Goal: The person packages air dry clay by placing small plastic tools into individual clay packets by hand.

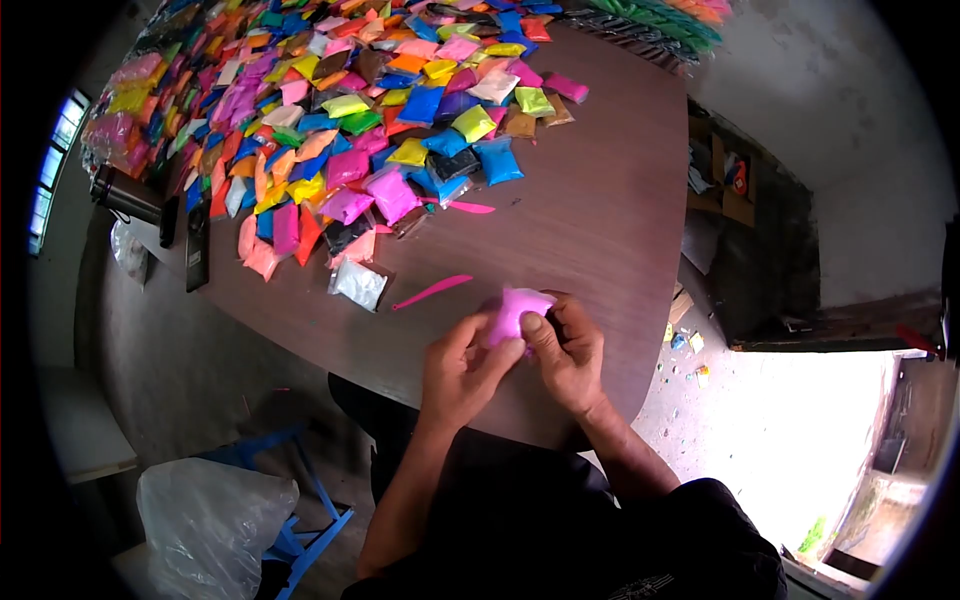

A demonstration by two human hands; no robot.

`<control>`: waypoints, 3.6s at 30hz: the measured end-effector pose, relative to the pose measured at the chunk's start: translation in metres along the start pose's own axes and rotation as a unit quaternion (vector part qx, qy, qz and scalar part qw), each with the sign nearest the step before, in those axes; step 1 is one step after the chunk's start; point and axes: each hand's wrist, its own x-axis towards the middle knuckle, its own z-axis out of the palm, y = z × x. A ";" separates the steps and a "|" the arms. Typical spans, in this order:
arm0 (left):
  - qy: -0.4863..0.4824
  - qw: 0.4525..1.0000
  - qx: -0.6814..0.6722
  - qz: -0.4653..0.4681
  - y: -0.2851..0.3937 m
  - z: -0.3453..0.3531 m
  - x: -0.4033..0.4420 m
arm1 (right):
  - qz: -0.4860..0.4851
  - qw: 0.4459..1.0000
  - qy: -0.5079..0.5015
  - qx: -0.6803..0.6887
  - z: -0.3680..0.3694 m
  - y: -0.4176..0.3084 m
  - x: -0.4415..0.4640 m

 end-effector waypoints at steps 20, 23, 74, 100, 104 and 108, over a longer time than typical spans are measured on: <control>0.010 0.996 0.085 0.038 0.008 0.010 0.000 | -0.020 0.998 0.028 0.047 -0.001 -0.001 0.004; 0.009 0.995 0.090 0.030 0.007 0.008 -0.001 | -0.027 0.998 0.022 0.059 -0.004 0.006 0.003; 0.008 1.000 0.001 0.006 0.001 -0.016 -0.001 | -0.088 0.980 -0.117 -0.133 -0.008 -0.006 0.007; -0.020 1.000 -0.004 -0.023 0.009 -0.008 0.000 | 0.006 0.999 -0.038 0.019 -0.005 -0.002 0.003; -0.019 0.997 -0.020 -0.074 0.007 -0.010 0.000 | -0.006 0.999 -0.025 0.037 -0.005 0.001 0.006; -0.023 0.996 -0.063 -0.067 0.000 -0.015 -0.002 | 0.010 0.998 -0.054 0.002 -0.004 -0.008 0.005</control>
